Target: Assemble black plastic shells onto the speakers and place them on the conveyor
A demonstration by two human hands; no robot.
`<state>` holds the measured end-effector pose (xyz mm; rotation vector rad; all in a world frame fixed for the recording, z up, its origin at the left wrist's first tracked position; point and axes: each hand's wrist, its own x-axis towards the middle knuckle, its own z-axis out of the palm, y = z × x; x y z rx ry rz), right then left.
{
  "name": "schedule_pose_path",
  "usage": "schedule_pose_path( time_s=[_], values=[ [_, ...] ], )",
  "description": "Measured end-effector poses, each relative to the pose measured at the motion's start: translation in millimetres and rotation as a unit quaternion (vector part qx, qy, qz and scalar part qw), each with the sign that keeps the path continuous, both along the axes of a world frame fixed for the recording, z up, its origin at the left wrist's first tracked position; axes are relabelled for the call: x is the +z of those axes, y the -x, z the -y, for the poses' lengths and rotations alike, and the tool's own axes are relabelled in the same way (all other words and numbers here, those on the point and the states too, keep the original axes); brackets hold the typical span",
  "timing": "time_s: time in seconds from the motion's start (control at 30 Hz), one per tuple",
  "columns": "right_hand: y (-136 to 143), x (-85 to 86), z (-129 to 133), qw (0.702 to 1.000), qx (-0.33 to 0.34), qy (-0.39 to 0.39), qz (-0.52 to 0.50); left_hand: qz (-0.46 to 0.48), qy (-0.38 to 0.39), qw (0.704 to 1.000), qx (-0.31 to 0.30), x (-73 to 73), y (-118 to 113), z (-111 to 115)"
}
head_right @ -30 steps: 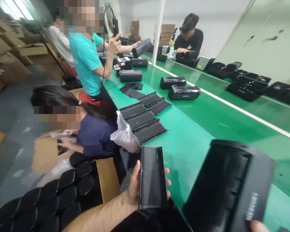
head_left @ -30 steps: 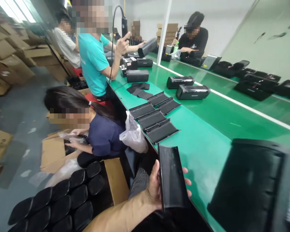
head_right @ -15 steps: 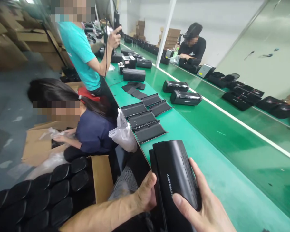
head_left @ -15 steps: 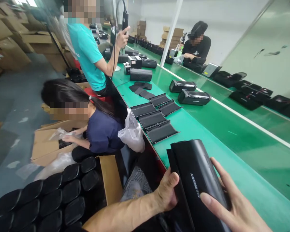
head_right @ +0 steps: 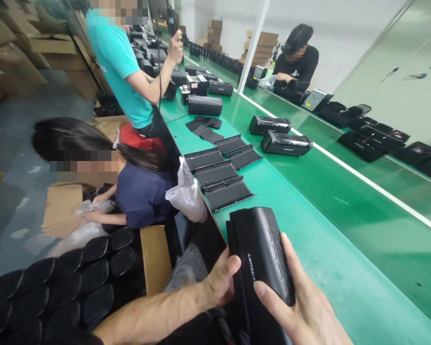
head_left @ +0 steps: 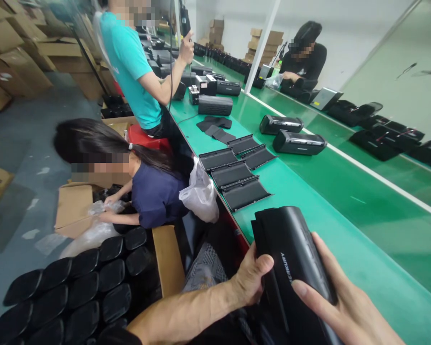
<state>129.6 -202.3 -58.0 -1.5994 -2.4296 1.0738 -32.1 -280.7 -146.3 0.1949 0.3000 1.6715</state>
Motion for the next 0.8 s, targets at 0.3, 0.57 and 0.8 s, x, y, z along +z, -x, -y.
schedule_pose_path(
  time_s=[0.3,0.57,0.8],
  values=[
    [18,7.0,7,0.999,-0.021,0.039,0.0,-0.013,-0.021,1.0,-0.001,-2.9,-2,-2],
    [26,12.4,13,0.999,-0.034,0.014,0.018,0.0,-0.011,1.0,-0.024,0.7,-8,-9],
    [-6,10.1,15,0.995,-0.019,0.01,-0.1,-0.009,0.021,1.0,-0.008,16.8,4,-16]
  ],
)
